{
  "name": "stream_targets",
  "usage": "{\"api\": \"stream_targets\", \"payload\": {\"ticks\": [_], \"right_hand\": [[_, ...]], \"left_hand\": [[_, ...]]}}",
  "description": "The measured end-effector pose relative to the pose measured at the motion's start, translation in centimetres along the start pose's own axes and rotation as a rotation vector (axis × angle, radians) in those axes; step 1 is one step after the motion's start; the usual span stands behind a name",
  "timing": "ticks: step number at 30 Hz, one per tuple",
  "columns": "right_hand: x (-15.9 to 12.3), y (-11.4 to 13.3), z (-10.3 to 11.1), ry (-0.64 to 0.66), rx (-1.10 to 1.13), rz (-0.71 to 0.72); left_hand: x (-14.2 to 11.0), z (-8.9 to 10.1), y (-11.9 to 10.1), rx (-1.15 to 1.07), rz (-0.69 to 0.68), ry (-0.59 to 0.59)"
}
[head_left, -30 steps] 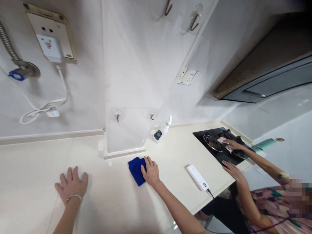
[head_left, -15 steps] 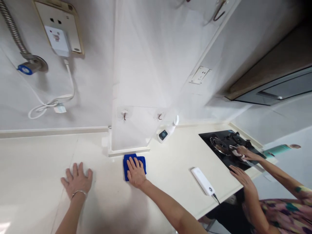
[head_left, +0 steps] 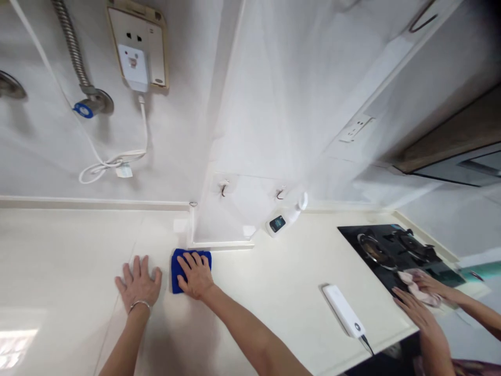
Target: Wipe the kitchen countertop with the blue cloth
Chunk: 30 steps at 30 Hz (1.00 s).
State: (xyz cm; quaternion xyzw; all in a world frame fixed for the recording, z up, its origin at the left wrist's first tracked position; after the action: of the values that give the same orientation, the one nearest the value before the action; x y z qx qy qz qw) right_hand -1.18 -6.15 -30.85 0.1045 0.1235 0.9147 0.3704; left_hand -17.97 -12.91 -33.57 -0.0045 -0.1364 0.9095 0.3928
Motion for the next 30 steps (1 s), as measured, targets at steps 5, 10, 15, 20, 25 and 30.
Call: {"api": "stream_targets", "payload": {"ticks": [5,10,15,20,25,30], "right_hand": [[-3.5,-6.6,2.6,-0.031,0.001,-0.068],[-6.6,-12.8,4.9,-0.052,-0.071,-0.118],[-9.6,-17.9,6.2,-0.132,-0.145,-0.279],[-13.5,-22.0,7.6,-0.220,-0.214,-0.539],[-16.5,-21.8,7.6,-0.297,-0.289,-0.825],[-18.4,-17.3,5.3,-0.288,-0.278,-0.877]], "left_hand": [[0.1,0.3,-0.2,-0.014,-0.013,0.007],[0.2,0.5,-0.4,0.003,-0.035,-0.015],[0.2,0.7,-0.6,0.018,-0.044,-0.025],[0.1,1.1,-0.8,-0.009,-0.056,-0.041],[0.1,1.1,-0.8,-0.006,-0.076,-0.085],[0.1,1.3,-0.9,-0.027,-0.086,-0.082]]}}
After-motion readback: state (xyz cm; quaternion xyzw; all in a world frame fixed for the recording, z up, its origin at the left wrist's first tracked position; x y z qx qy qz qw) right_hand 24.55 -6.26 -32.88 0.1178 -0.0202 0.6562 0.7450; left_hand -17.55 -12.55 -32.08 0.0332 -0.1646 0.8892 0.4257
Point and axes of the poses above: each hand's wrist, its own x-axis towards the middle knuckle, its own z-axis out of the back of the hand, y = z × x, the point moved 5 cm from there along x, towards the middle knuckle, and after that the axes turned 5 degrees about -y, right-handed, at the moved point
